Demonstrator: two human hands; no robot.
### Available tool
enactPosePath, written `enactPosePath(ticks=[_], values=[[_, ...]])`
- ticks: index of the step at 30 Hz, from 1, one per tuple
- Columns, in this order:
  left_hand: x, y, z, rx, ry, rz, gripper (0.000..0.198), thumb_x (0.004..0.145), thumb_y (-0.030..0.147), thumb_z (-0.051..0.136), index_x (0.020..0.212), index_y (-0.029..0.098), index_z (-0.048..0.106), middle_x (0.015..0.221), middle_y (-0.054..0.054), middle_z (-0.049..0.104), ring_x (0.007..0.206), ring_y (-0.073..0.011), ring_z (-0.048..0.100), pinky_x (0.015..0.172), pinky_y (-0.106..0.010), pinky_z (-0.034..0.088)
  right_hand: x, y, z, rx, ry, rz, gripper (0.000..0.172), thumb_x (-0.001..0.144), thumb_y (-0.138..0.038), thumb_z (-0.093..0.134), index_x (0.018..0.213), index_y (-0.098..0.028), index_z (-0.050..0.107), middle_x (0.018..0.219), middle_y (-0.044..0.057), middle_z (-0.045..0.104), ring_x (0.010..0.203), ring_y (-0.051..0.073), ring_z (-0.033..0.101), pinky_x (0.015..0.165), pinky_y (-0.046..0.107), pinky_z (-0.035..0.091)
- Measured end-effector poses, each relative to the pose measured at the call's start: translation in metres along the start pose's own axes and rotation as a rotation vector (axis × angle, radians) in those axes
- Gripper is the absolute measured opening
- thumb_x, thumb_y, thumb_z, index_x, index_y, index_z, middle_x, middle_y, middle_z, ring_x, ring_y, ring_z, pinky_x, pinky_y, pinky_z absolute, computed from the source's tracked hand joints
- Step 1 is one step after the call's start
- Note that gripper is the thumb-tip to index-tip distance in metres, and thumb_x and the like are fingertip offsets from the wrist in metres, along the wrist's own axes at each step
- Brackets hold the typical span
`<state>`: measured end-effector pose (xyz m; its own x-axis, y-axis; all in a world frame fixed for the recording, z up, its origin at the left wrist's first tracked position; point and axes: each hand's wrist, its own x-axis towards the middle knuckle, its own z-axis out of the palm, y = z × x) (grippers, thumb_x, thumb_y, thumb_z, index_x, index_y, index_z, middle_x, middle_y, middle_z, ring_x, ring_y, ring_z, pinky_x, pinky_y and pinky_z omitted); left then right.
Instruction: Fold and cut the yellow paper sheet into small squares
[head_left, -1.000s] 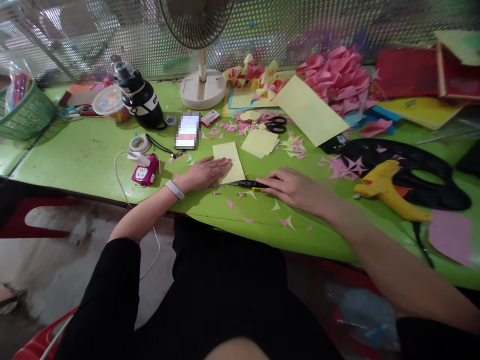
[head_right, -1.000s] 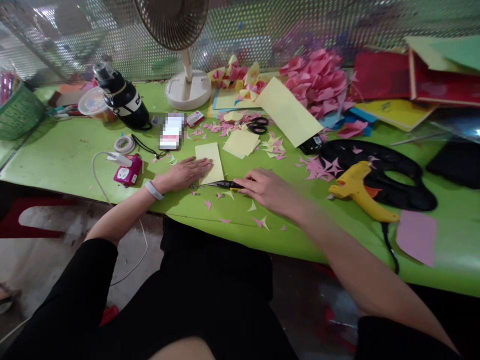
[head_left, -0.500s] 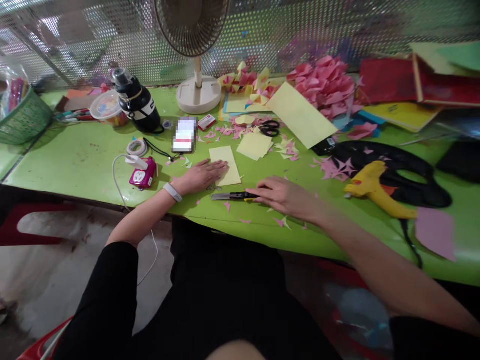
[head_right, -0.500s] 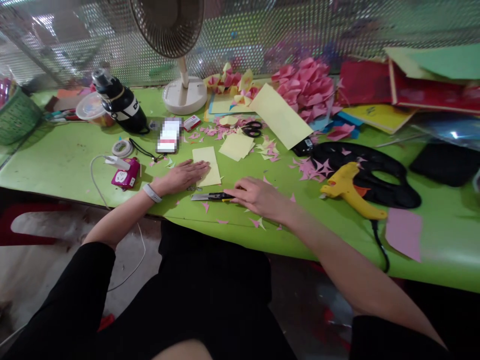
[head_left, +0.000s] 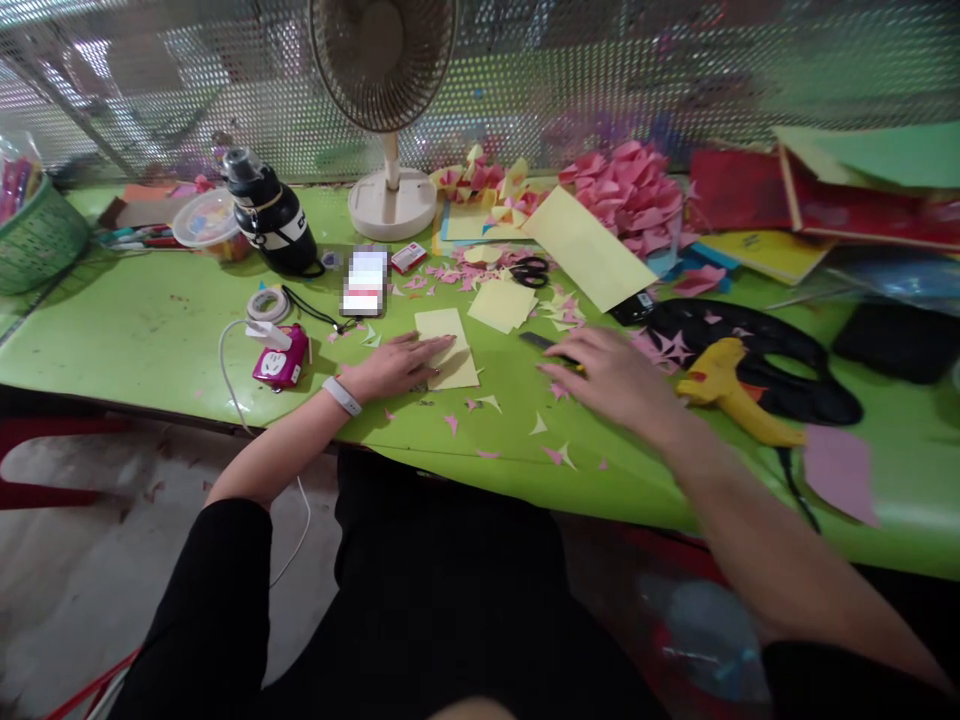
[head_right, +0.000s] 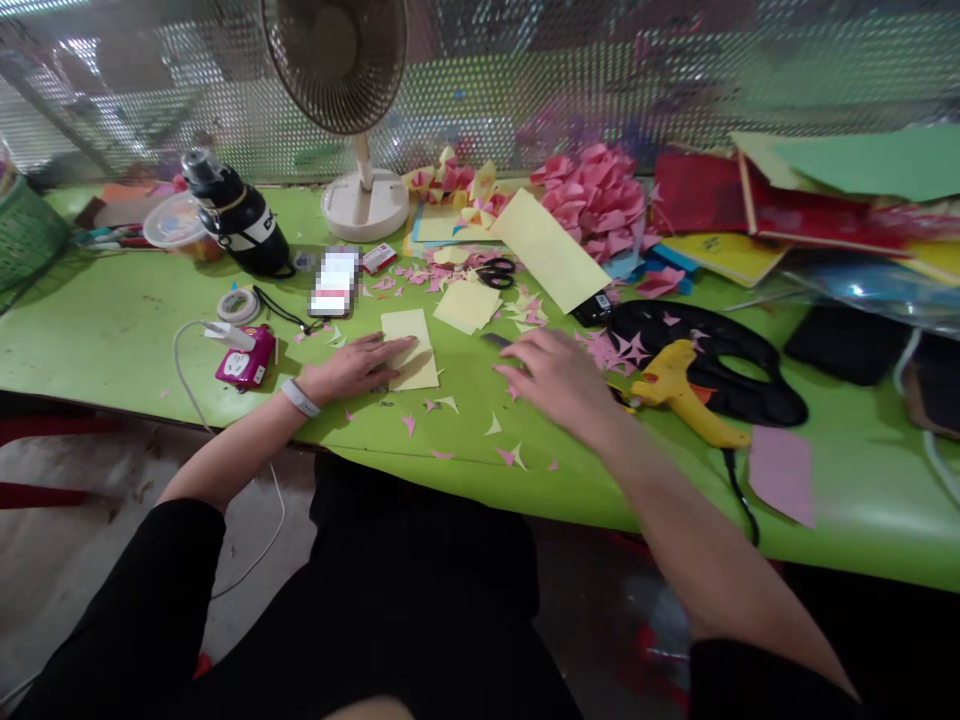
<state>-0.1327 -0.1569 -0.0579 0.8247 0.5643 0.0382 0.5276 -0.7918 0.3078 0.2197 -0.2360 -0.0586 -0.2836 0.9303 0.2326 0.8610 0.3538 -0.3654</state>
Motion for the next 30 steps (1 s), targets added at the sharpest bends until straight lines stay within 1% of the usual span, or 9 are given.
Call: enactPosePath(ticks=[4,7,10,15,20,22,25,28,30], values=[[-0.003,0.002,0.0,-0.01,0.008,-0.023,0.063,0.11,0.034,0.05,0.17,0.022,0.032,0.166,-0.011,0.05,0.148,-0.0283,0.055,0.129,-0.049,0.04,0.06,-0.042,0.034,0.102,-0.201,-0.023,0.021,0.1,-0.046,0.067,0.11,-0.03,0.076,0.115,0.011,0.072,0.107,0.035,0.068,0.089,0.057,0.063],[-0.003,-0.001,0.001,-0.031,0.015,-0.008,0.066,0.11,0.034,0.051,0.17,0.021,0.03,0.17,-0.013,0.043,0.152,-0.0271,0.051,0.128,-0.047,0.041,0.083,-0.058,0.052,0.121,-0.312,0.045,0.014,0.096,-0.038,0.075,0.102,-0.026,0.075,0.104,0.011,0.071,0.096,0.031,0.069,0.081,0.052,0.065],[-0.001,-0.005,0.003,-0.037,0.021,-0.007,0.065,0.11,0.036,0.05,0.17,0.019,0.03,0.173,-0.015,0.037,0.157,-0.0254,0.044,0.129,-0.044,0.039,0.086,-0.061,0.057,0.187,-0.366,0.062,0.014,0.101,-0.037,0.068,0.105,-0.026,0.076,0.1,0.01,0.07,0.088,0.026,0.068,0.079,0.048,0.064],[0.002,-0.008,0.004,-0.001,0.011,-0.064,0.067,0.112,0.042,0.046,0.17,0.015,0.027,0.174,-0.017,0.035,0.161,-0.0253,0.037,0.135,-0.048,0.027,0.084,-0.062,0.055,0.145,-0.302,0.049,0.026,0.096,-0.042,0.075,0.116,-0.027,0.076,0.112,0.012,0.07,0.098,0.03,0.069,0.081,0.048,0.065],[0.0,-0.009,0.003,-0.024,0.014,-0.074,0.069,0.112,0.048,0.047,0.17,0.017,0.026,0.172,-0.016,0.039,0.16,-0.026,0.04,0.135,-0.049,0.026,0.081,-0.06,0.057,0.311,-0.387,0.071,0.022,0.1,-0.044,0.066,0.099,-0.024,0.075,0.095,0.01,0.074,0.074,0.022,0.069,0.066,0.043,0.064],[0.0,-0.011,0.003,-0.039,0.013,-0.072,0.071,0.112,0.049,0.047,0.171,0.019,0.023,0.172,-0.016,0.039,0.158,-0.0273,0.042,0.135,-0.05,0.027,0.083,-0.05,0.05,0.404,-0.362,0.113,0.021,0.098,-0.044,0.066,0.1,-0.025,0.074,0.093,0.01,0.076,0.071,0.022,0.069,0.062,0.042,0.063],[0.0,-0.012,0.002,-0.042,0.01,-0.064,0.071,0.112,0.049,0.046,0.172,0.019,0.021,0.172,-0.017,0.039,0.157,-0.0282,0.044,0.135,-0.05,0.027,0.096,-0.024,0.031,0.454,-0.22,0.213,0.026,0.096,-0.042,0.066,0.116,-0.027,0.071,0.097,0.01,0.078,0.072,0.024,0.071,0.06,0.042,0.062],[0.0,-0.011,-0.001,-0.022,0.004,-0.072,0.073,0.112,0.053,0.045,0.171,0.018,0.022,0.172,-0.017,0.039,0.158,-0.0288,0.044,0.134,-0.05,0.029,0.118,0.0,0.012,0.254,-0.063,0.367,0.039,0.088,-0.036,0.075,0.124,-0.022,0.07,0.103,0.011,0.078,0.084,0.028,0.074,0.073,0.045,0.062],[0.0,-0.009,-0.002,-0.005,0.001,-0.081,0.073,0.111,0.054,0.046,0.171,0.019,0.023,0.171,-0.017,0.04,0.157,-0.029,0.044,0.133,-0.05,0.03,0.128,0.006,0.005,0.114,-0.05,0.438,0.047,0.087,-0.035,0.077,0.129,-0.017,0.069,0.107,0.015,0.078,0.093,0.031,0.074,0.082,0.046,0.061]])
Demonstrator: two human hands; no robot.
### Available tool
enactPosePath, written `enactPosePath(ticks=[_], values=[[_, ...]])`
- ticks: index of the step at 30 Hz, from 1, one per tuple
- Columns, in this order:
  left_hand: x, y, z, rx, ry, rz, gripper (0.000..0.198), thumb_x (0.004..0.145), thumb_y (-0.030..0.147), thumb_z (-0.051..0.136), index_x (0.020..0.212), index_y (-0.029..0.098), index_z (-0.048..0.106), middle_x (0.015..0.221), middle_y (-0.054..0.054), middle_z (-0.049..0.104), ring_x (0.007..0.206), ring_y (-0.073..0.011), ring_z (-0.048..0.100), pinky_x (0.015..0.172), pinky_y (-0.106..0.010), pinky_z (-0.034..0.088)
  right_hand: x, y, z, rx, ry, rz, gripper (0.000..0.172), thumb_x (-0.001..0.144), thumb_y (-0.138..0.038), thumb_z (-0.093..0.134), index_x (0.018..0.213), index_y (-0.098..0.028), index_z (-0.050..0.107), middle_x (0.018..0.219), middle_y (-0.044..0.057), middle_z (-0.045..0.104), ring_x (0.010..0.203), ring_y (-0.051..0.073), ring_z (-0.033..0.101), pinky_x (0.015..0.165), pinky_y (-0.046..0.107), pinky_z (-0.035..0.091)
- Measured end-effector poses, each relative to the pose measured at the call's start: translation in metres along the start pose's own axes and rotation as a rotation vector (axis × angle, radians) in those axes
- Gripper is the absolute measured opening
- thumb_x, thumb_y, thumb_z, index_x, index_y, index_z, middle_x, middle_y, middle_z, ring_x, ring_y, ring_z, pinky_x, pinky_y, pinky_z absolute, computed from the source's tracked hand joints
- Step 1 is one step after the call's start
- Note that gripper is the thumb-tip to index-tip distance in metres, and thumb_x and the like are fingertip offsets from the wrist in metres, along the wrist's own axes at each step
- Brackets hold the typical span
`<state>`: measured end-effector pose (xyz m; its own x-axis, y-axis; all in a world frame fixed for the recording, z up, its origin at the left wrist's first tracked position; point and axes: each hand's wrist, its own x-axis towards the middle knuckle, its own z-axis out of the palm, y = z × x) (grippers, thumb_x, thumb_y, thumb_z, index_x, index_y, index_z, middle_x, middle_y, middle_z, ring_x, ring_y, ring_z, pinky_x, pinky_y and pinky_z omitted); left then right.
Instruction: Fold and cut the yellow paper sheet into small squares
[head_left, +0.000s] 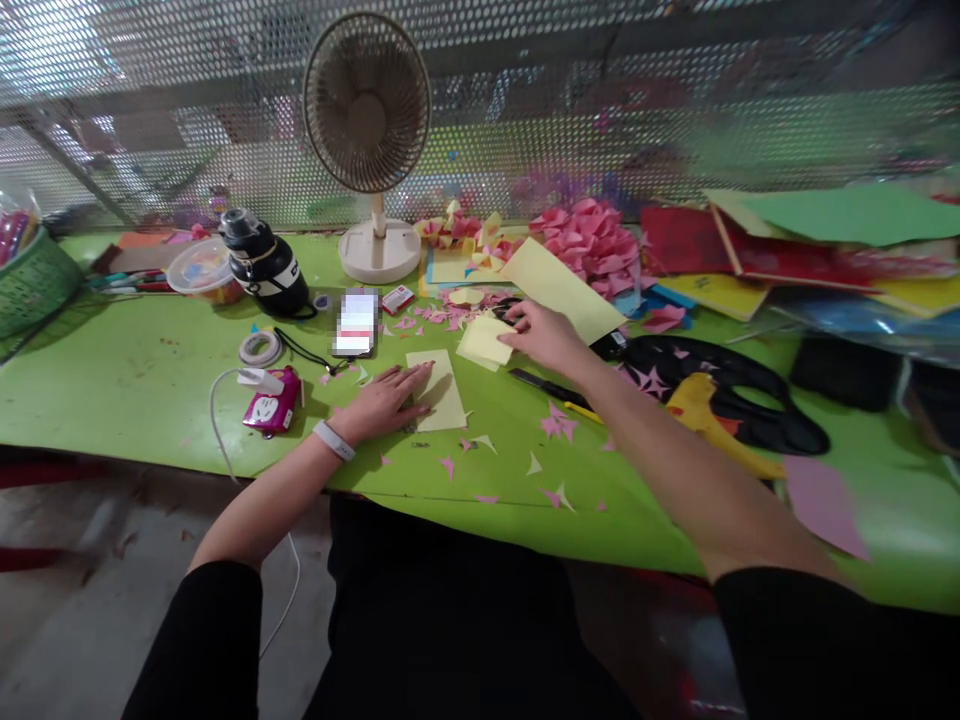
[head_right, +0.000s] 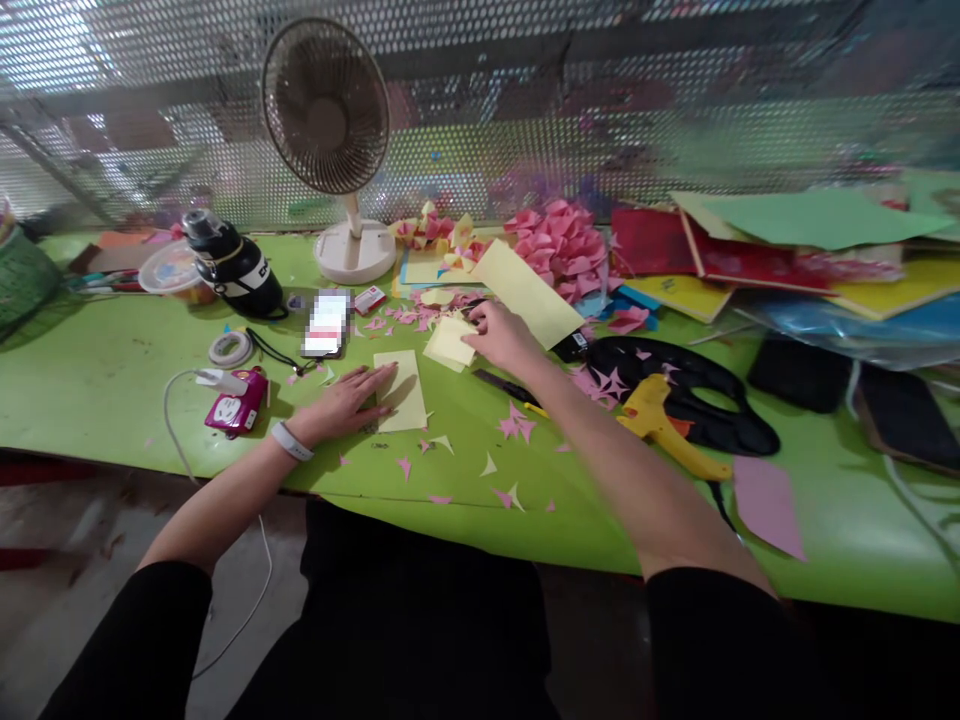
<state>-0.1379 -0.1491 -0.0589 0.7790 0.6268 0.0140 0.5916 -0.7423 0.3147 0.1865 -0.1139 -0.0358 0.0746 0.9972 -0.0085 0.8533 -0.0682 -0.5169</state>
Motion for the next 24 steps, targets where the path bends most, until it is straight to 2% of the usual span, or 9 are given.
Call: enactPosePath(ticks=[4,7,9,11,13,16,19,22,24], values=[[0.0,0.002,-0.002,0.021,0.002,0.0,0.072,0.111,0.053,0.046,0.171,0.021,0.024,0.171,-0.015,0.04,0.158,-0.0277,0.043,0.133,-0.048,0.03,-0.006,-0.006,-0.001,-0.243,0.121,-0.023,0.067,0.093,-0.04,0.072,0.152,-0.011,0.056,0.132,0.026,0.069,0.104,0.04,0.072,0.081,0.052,0.061],[0.0,0.003,-0.002,0.027,-0.017,-0.008,0.073,0.111,0.053,0.046,0.171,0.017,0.026,0.171,-0.016,0.041,0.159,-0.0271,0.041,0.134,-0.047,0.028,-0.03,-0.009,0.007,-0.269,0.2,-0.232,0.064,0.098,-0.044,0.064,0.155,-0.016,0.055,0.141,0.026,0.064,0.114,0.043,0.069,0.079,0.056,0.064],[0.0,0.002,-0.002,0.026,-0.018,-0.013,0.072,0.111,0.053,0.045,0.17,0.015,0.027,0.171,-0.017,0.041,0.159,-0.0268,0.042,0.134,-0.047,0.028,-0.051,-0.011,0.018,-0.197,0.085,-0.446,0.057,0.099,-0.052,0.063,0.152,-0.03,0.06,0.143,0.018,0.066,0.121,0.041,0.068,0.087,0.058,0.066],[0.001,0.001,0.0,0.021,-0.008,-0.016,0.068,0.112,0.049,0.043,0.17,0.016,0.029,0.17,-0.017,0.042,0.157,-0.0264,0.044,0.133,-0.047,0.03,-0.069,-0.014,0.031,-0.14,-0.113,-0.637,0.06,0.095,-0.061,0.068,0.151,-0.04,0.062,0.15,0.009,0.066,0.132,0.039,0.065,0.102,0.061,0.062],[0.001,-0.001,0.002,0.017,0.001,-0.021,0.062,0.113,0.044,0.04,0.169,0.016,0.031,0.169,-0.016,0.044,0.155,-0.0263,0.047,0.132,-0.047,0.032,-0.083,-0.018,0.044,-0.119,-0.234,-0.737,0.068,0.092,-0.064,0.072,0.153,-0.037,0.061,0.158,0.007,0.06,0.143,0.038,0.059,0.115,0.06,0.054],[0.001,-0.002,0.007,0.008,0.009,-0.025,0.058,0.114,0.037,0.039,0.168,0.017,0.034,0.167,-0.015,0.048,0.151,-0.0262,0.052,0.132,-0.048,0.033,-0.09,-0.022,0.059,-0.099,-0.228,-0.773,0.056,0.1,-0.051,0.067,0.15,-0.026,0.066,0.158,0.01,0.059,0.146,0.034,0.057,0.122,0.058,0.047],[0.001,-0.002,0.008,-0.046,0.052,-0.022,0.058,0.112,0.037,0.044,0.167,0.019,0.037,0.163,-0.014,0.054,0.146,-0.0268,0.057,0.129,-0.048,0.038,-0.088,-0.025,0.064,-0.072,-0.178,-0.789,0.036,0.105,-0.03,0.061,0.137,-0.025,0.075,0.144,0.011,0.07,0.132,0.032,0.068,0.119,0.063,0.05],[-0.001,0.002,0.002,-0.159,0.213,-0.107,0.06,0.108,0.048,0.054,0.157,0.016,0.051,0.153,-0.018,0.063,0.131,-0.0282,0.067,0.113,-0.045,0.054,-0.086,-0.025,0.06,-0.012,-0.108,-0.759,0.03,0.104,-0.022,0.059,0.125,-0.025,0.08,0.13,0.01,0.078,0.119,0.031,0.076,0.113,0.065,0.055],[-0.002,0.006,-0.006,-0.253,0.358,-0.268,0.055,0.108,0.059,0.049,0.131,0.013,0.071,0.127,-0.018,0.076,0.108,-0.0259,0.075,0.097,-0.042,0.061,-0.086,-0.024,0.054,0.048,-0.027,-0.7,0.03,0.105,-0.022,0.057,0.122,-0.025,0.081,0.126,0.01,0.079,0.116,0.03,0.077,0.11,0.061,0.059]])
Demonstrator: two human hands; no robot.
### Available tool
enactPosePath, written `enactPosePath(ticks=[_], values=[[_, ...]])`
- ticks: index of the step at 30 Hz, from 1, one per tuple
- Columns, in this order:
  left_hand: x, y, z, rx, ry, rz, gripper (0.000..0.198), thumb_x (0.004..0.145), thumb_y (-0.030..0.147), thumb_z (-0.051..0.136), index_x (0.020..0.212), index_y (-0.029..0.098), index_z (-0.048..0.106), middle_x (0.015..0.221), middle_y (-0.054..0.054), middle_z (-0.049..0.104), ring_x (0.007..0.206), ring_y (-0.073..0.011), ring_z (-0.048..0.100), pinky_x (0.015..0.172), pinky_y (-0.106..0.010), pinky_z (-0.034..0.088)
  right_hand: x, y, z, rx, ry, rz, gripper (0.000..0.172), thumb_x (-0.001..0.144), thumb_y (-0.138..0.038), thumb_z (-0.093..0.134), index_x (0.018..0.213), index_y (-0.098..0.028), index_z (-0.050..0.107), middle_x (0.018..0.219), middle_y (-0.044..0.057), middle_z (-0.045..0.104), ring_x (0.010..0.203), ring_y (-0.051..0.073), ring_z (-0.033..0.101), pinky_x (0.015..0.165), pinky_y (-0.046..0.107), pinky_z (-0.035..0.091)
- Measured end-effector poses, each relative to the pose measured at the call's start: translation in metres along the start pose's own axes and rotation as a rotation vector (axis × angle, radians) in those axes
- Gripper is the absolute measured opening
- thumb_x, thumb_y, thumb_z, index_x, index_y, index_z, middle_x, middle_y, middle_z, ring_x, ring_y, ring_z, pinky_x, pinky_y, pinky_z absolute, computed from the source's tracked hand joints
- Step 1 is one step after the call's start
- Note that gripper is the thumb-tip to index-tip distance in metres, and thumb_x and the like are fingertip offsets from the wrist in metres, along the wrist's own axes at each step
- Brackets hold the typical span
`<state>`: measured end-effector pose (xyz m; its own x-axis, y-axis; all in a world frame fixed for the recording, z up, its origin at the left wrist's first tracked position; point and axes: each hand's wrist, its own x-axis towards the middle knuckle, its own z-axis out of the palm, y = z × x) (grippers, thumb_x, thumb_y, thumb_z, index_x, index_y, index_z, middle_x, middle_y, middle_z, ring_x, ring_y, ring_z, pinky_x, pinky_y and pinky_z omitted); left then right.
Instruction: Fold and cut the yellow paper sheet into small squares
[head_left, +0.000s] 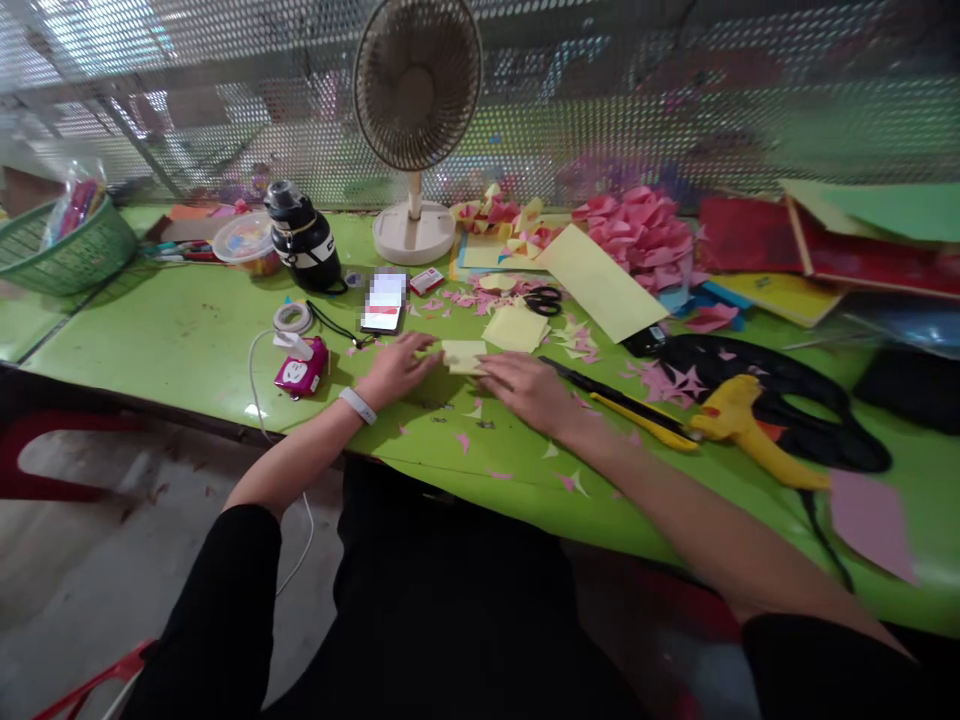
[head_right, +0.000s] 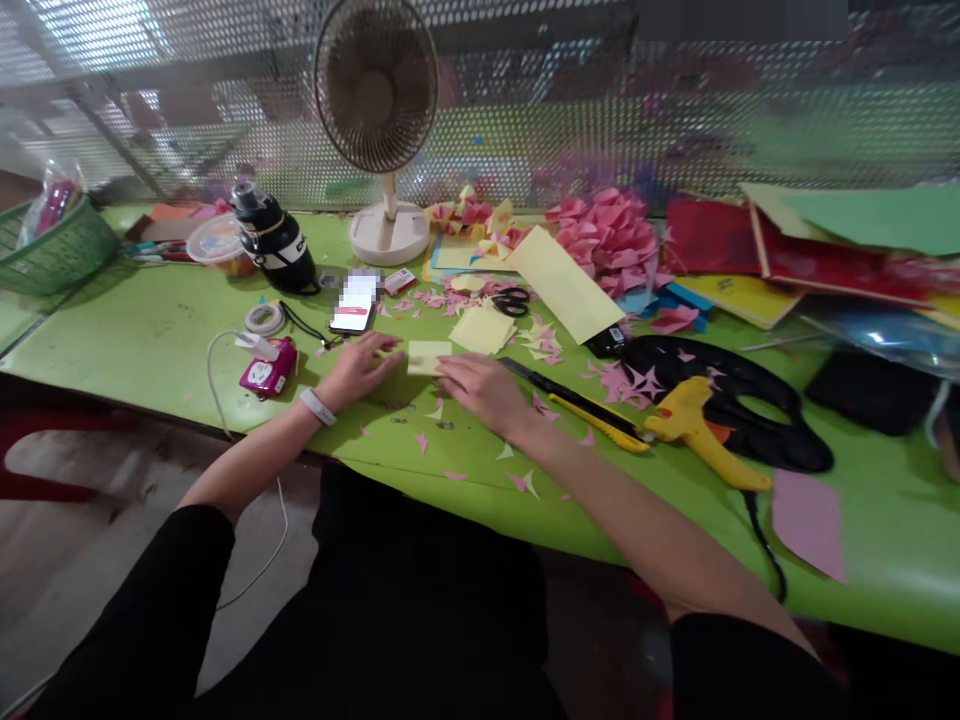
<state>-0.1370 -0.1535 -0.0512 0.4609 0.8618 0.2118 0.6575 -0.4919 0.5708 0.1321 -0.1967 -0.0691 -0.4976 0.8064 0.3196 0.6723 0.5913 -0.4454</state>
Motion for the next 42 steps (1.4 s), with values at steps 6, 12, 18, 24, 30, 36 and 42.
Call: enactPosePath(ticks=[6,12,18,24,30,36,42], values=[[0.015,0.019,-0.007,-0.695,-0.293,-0.426,0.074,0.107,0.073,0.035,0.091,0.015,0.076,0.083,-0.013,0.079,0.074,-0.0203,0.076,0.074,-0.034,0.064,-0.008,-0.009,-0.014,-0.037,0.161,-0.098,0.027,0.103,-0.026,0.063,0.125,-0.026,0.079,0.131,0.008,0.078,0.122,0.03,0.074,0.114,0.061,0.055],[0.038,0.032,0.012,-1.221,-0.195,-0.567,0.021,0.1,0.031,0.075,0.1,0.009,0.074,0.087,-0.008,0.078,0.072,-0.0123,0.072,0.078,-0.026,0.061,-0.012,-0.011,-0.023,-0.045,0.289,-0.455,0.048,0.104,-0.028,0.062,0.151,-0.026,0.062,0.145,0.01,0.071,0.128,0.028,0.07,0.111,0.056,0.058],[0.04,0.04,0.018,-1.437,-0.184,-0.67,0.007,0.1,0.013,0.069,0.097,0.008,0.073,0.09,-0.009,0.078,0.074,-0.0132,0.073,0.078,-0.026,0.061,-0.012,0.011,-0.038,-0.138,0.356,-0.31,0.083,0.093,-0.004,0.063,0.164,-0.042,0.044,0.177,-0.001,0.033,0.153,0.032,0.047,0.12,0.058,0.051],[0.033,0.037,0.028,-1.455,-0.131,-0.701,0.017,0.098,0.027,0.075,0.104,0.012,0.072,0.093,-0.01,0.079,0.08,-0.0174,0.074,0.082,-0.031,0.063,-0.018,-0.004,-0.014,0.058,0.183,-0.281,0.038,0.096,-0.019,0.071,0.127,-0.039,0.078,0.175,-0.006,0.037,0.16,0.032,0.034,0.124,0.062,0.043],[0.019,0.04,0.035,-1.443,-0.088,-0.576,0.03,0.093,0.038,0.081,0.109,0.014,0.074,0.1,-0.006,0.077,0.085,-0.0174,0.074,0.08,-0.03,0.061,-0.017,-0.022,-0.003,0.388,0.452,0.203,0.039,0.098,-0.057,0.069,0.075,-0.026,0.073,0.161,0.002,0.056,0.153,0.035,0.042,0.122,0.069,0.041],[0.009,0.048,0.038,-1.456,-0.279,-0.43,0.062,0.087,0.061,0.081,0.13,0.017,0.073,0.12,-0.013,0.076,0.108,-0.0266,0.073,0.083,-0.035,0.062,-0.012,-0.016,-0.002,0.634,0.451,0.434,0.054,0.092,-0.075,0.066,0.071,-0.025,0.061,0.095,0.007,0.072,0.084,0.023,0.066,0.067,0.038,0.061],[0.004,0.054,0.04,-1.313,-0.292,-0.322,0.086,0.069,0.058,0.097,0.139,0.017,0.067,0.115,-0.01,0.078,0.08,-0.0135,0.071,0.073,-0.026,0.059,-0.011,-0.021,-0.005,0.563,0.466,0.37,0.052,0.092,-0.072,0.067,0.07,-0.025,0.059,0.077,0.003,0.064,0.07,0.019,0.059,0.058,0.033,0.056]])
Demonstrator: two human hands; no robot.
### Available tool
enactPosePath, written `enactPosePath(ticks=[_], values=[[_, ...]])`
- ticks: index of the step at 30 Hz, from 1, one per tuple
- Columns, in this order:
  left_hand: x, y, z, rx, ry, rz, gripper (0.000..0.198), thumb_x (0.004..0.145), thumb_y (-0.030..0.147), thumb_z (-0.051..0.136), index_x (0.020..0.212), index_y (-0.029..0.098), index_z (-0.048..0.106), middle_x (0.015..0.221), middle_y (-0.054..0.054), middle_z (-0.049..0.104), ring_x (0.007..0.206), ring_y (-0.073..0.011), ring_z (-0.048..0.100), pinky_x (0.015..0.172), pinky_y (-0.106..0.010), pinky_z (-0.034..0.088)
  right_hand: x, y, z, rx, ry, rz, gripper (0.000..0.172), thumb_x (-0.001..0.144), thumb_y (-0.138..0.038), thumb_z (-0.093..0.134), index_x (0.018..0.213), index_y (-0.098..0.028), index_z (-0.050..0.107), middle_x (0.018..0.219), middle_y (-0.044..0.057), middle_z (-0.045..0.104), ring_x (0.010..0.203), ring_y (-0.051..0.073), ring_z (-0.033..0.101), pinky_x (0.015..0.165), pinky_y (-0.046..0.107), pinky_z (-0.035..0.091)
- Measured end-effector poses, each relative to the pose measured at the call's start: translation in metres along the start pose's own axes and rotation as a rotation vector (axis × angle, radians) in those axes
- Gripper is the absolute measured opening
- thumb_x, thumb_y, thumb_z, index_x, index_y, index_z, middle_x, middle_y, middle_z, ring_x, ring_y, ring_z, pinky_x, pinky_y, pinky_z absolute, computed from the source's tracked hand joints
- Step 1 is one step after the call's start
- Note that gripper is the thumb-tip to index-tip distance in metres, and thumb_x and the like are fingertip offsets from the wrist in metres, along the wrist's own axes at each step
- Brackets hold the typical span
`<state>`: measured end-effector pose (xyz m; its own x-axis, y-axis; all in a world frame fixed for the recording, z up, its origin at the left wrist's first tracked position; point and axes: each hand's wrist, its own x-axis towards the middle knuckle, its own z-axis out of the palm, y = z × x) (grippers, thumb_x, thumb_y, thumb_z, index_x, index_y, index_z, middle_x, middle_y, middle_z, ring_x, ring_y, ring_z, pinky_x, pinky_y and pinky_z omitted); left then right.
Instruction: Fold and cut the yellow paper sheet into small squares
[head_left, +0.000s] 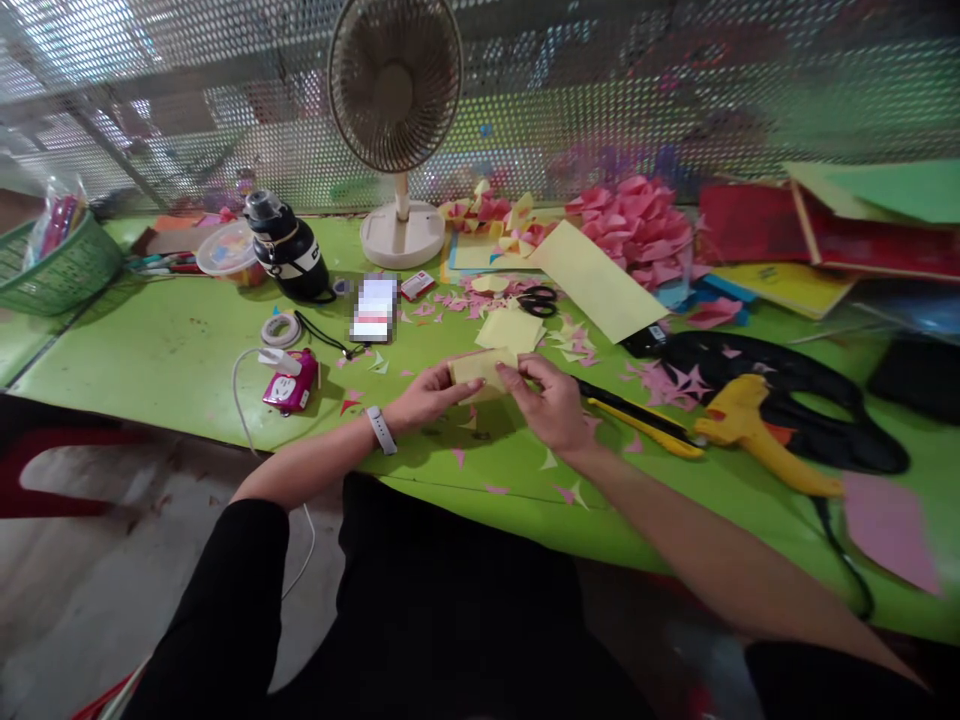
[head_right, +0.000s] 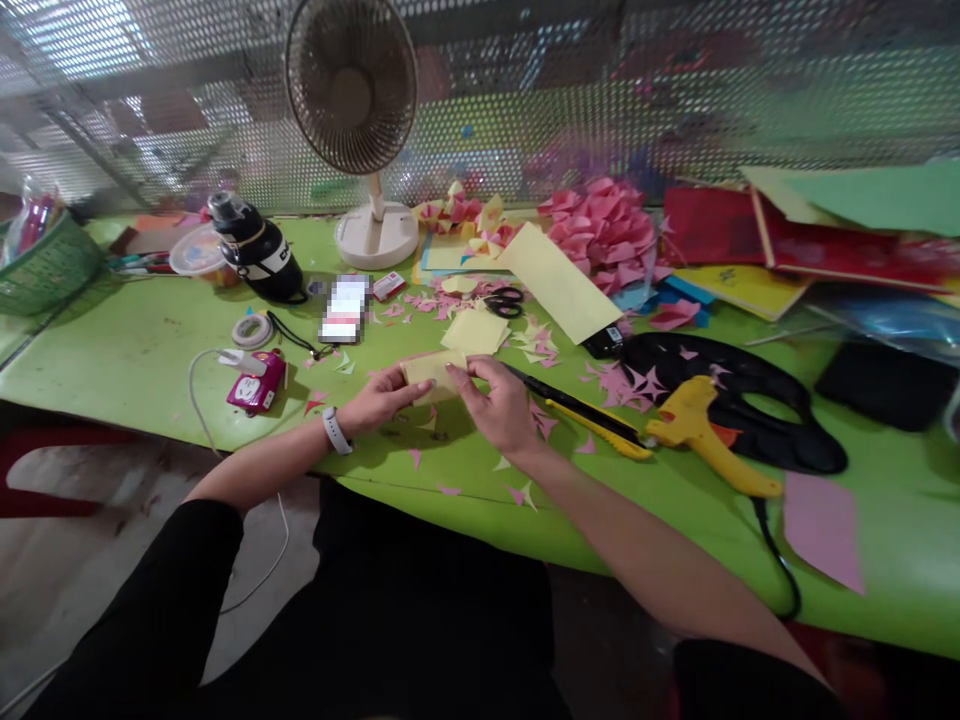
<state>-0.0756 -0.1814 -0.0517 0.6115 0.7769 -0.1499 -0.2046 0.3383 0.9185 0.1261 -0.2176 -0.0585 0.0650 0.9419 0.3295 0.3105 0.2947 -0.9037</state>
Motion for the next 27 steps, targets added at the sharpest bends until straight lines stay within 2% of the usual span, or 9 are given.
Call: enactPosePath(ticks=[8,14,18,23,27], values=[[0.0018,-0.0015,-0.0012,0.048,-0.037,-0.012,0.093,0.075,0.065,0.09,0.149,0.017,0.059,0.109,-0.009,0.077,0.069,-0.01,0.069,0.067,-0.025,0.057,-0.0001,0.0018,0.0002,-0.042,-0.02,-0.01,0.049,0.095,-0.067,0.065,0.07,-0.025,0.061,0.081,0.005,0.07,0.075,0.021,0.064,0.059,0.034,0.057],[-0.0001,-0.0022,-0.0025,0.062,-0.031,-0.039,0.087,0.081,0.059,0.087,0.152,0.018,0.058,0.106,-0.008,0.076,0.071,-0.0125,0.068,0.069,-0.028,0.059,-0.001,-0.0001,0.0003,0.021,-0.03,0.037,0.051,0.092,-0.071,0.067,0.07,-0.026,0.06,0.076,0.003,0.064,0.067,0.018,0.059,0.055,0.033,0.055],[-0.0028,0.0001,0.0,0.068,-0.014,-0.052,0.082,0.083,0.058,0.085,0.151,0.019,0.059,0.1,-0.006,0.075,0.071,-0.0139,0.069,0.07,-0.029,0.058,-0.0015,0.0,0.0003,0.043,-0.044,0.086,0.051,0.091,-0.074,0.066,0.071,-0.027,0.059,0.076,0.003,0.063,0.066,0.019,0.058,0.052,0.033,0.053],[-0.0034,0.0019,0.0018,0.059,-0.003,-0.047,0.077,0.082,0.055,0.087,0.146,0.02,0.063,0.104,-0.006,0.075,0.073,-0.0124,0.068,0.071,-0.027,0.057,-0.0013,0.0016,0.0007,0.034,-0.047,0.07,0.051,0.091,-0.073,0.065,0.071,-0.027,0.058,0.082,0.004,0.067,0.073,0.021,0.061,0.061,0.037,0.058],[-0.0027,0.0012,0.0007,0.079,-0.008,-0.044,0.074,0.084,0.055,0.086,0.144,0.018,0.064,0.103,-0.005,0.074,0.072,-0.0112,0.068,0.07,-0.026,0.057,-0.0008,0.002,0.0008,0.033,-0.041,0.062,0.051,0.091,-0.074,0.065,0.073,-0.027,0.06,0.083,0.005,0.068,0.073,0.021,0.061,0.059,0.036,0.057]])
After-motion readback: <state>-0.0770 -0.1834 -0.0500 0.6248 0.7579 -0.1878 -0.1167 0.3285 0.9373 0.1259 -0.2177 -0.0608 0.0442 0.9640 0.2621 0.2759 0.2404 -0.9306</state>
